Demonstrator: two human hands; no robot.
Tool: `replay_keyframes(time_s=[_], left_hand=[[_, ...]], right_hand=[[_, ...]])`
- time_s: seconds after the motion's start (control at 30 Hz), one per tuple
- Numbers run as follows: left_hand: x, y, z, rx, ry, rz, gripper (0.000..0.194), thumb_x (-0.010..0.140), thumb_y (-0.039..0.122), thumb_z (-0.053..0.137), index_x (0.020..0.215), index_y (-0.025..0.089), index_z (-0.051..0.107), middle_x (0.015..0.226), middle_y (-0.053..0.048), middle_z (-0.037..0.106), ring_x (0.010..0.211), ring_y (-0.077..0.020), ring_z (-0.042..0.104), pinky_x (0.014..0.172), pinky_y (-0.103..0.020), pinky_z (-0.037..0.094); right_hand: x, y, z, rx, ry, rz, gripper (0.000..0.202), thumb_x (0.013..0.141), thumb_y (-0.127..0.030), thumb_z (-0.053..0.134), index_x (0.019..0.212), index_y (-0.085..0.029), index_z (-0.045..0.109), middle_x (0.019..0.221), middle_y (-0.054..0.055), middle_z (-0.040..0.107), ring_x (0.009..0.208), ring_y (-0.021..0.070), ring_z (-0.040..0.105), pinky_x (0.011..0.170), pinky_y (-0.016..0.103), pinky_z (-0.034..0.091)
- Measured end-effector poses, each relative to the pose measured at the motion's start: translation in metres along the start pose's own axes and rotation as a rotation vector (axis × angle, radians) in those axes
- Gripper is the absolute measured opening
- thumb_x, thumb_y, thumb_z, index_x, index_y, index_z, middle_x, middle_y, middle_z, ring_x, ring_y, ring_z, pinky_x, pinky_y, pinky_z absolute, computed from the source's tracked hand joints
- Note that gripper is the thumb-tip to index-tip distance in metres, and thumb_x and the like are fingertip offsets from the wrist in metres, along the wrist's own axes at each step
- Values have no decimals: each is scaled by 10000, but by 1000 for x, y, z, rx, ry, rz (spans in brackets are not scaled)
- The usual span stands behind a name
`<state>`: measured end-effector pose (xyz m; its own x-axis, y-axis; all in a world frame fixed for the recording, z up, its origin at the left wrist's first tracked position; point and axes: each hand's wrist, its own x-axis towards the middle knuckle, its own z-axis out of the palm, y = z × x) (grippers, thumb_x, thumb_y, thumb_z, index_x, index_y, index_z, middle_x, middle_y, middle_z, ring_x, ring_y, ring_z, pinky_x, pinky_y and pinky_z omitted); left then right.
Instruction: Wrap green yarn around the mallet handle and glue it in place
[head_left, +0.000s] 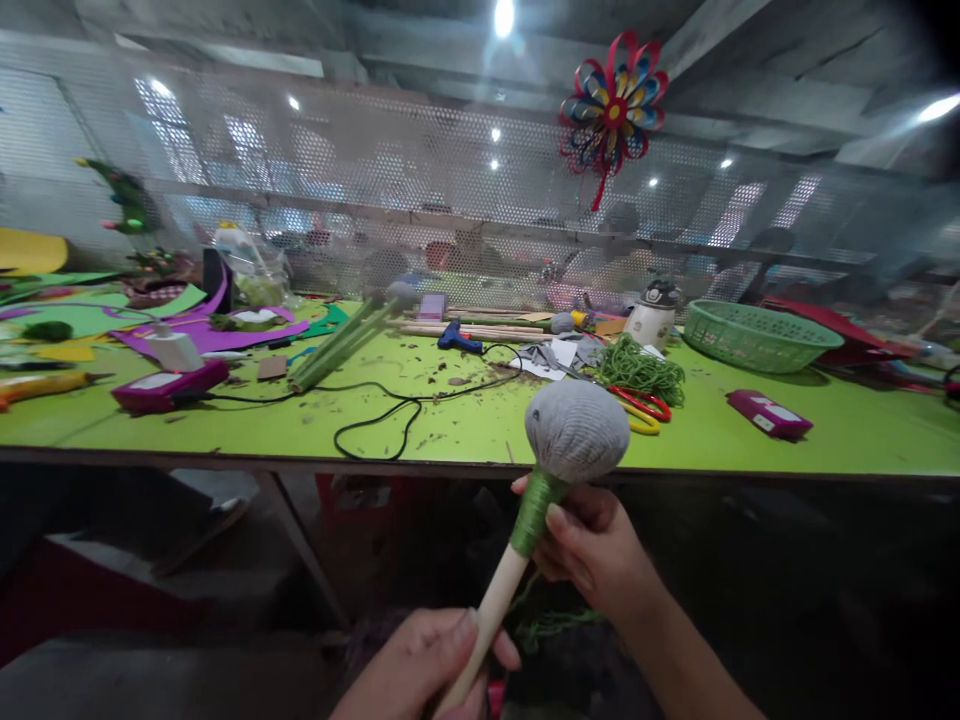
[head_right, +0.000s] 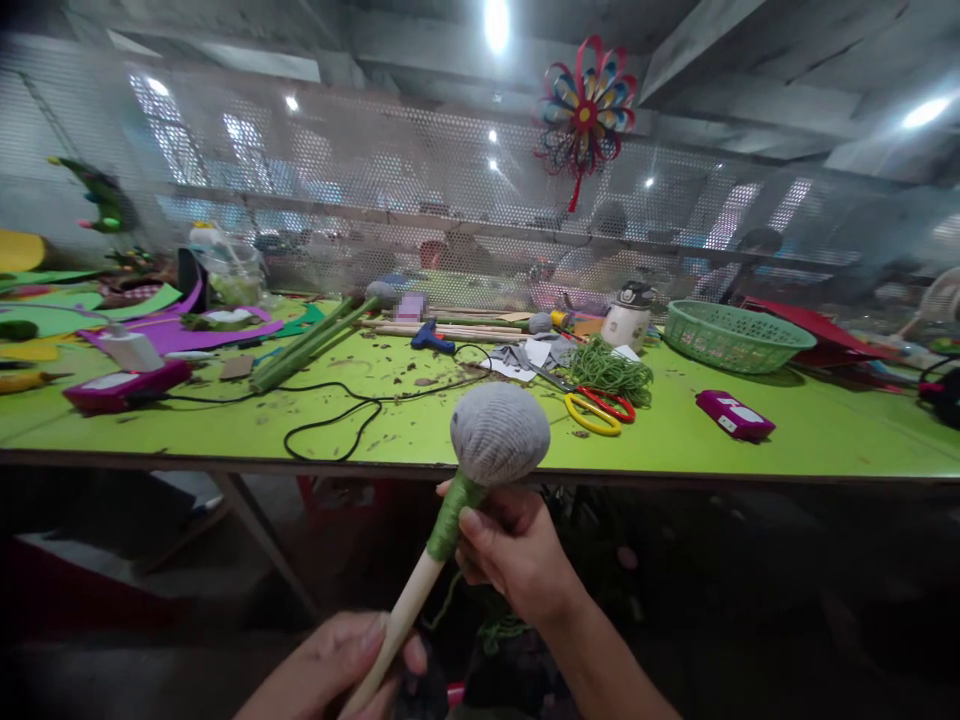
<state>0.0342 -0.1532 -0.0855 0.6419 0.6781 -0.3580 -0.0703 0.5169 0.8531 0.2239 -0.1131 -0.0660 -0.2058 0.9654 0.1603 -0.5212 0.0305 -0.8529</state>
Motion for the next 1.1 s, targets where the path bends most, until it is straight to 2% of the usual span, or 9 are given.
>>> replay_keyframes(time_s=[0.1, 0.23, 0.4, 0.57, 0.67, 0.77, 0.83, 0.97, 1.1], left_hand=[[8, -2, -1, 231, 250, 138, 515, 778, 598, 532, 949, 138, 689, 459, 22, 516, 382, -89, 412, 374, -170, 319], [9, 1, 2, 504, 626, 491, 325, 756, 420, 658, 1000, 212, 709, 913, -39, 689, 924, -209, 590, 829, -225, 441], [1, 4, -1, 291, 241, 135, 459, 818, 561, 504, 969, 167, 687, 451, 56, 441, 378, -73, 354, 378, -159, 308], [1, -2, -5, 78, 26, 4, 604, 779, 670, 450, 953, 130, 658, 380, 86, 358, 283, -47, 228, 302, -160, 191], [8, -5, -3, 221, 215, 94, 580, 784, 637, 481, 1006, 133, 664, 451, 27, 511, 357, -89, 396, 349, -169, 311], [12, -5, 0, 440, 578, 396, 413, 745, 505, 636, 1008, 193, 695, 816, -44, 692, 773, -181, 614, 701, -207, 475], [10, -4, 1, 488, 652, 489, 344, 729, 455, 675, 966, 209, 717, 875, -27, 686, 903, -201, 596, 827, -214, 440], [3, -1, -1, 246, 304, 154, 449, 794, 558, 544, 963, 169, 693, 443, 70, 399, 361, -59, 321, 367, -150, 291], [2, -2, -6, -2, 6, 36, 542, 743, 637, 542, 904, 139, 680, 388, 89, 329, 304, -34, 175, 305, -154, 131]], right_hand=[[3, 3, -1, -42, 67, -2, 270, 768, -300, 708, 998, -159, 706, 449, -81, 349, 387, 51, 268, 382, 197, 305], [6, 5, -2, -73, 99, -28, 278, 787, -293, 693, 1030, -156, 684, 432, -91, 339, 390, 58, 292, 393, 196, 321], [4, 1, -5, -34, 7, -3, 282, 820, -288, 660, 1071, -160, 669, 402, -109, 306, 365, 46, 237, 393, 196, 300], [3, 2, -5, 14, -41, -5, 259, 803, -282, 680, 1029, -155, 686, 413, -109, 305, 362, 33, 203, 378, 182, 239], [5, 5, -4, -53, 44, 8, 260, 806, -301, 678, 1025, -160, 682, 408, -104, 329, 362, 41, 238, 376, 180, 258], [8, 7, -4, -131, 110, -14, 268, 797, -310, 688, 1017, -157, 682, 420, -97, 354, 372, 47, 278, 383, 183, 291], [9, 7, -4, -140, 111, -35, 259, 803, -302, 683, 1019, -159, 680, 434, -92, 366, 377, 45, 286, 387, 185, 295], [6, 5, -5, -54, 14, -47, 230, 828, -261, 659, 1041, -176, 675, 419, -106, 324, 369, 38, 240, 388, 186, 272], [3, 4, -6, -21, -60, -55, 232, 823, -253, 663, 1039, -171, 681, 441, -90, 359, 375, 36, 243, 388, 190, 256]])
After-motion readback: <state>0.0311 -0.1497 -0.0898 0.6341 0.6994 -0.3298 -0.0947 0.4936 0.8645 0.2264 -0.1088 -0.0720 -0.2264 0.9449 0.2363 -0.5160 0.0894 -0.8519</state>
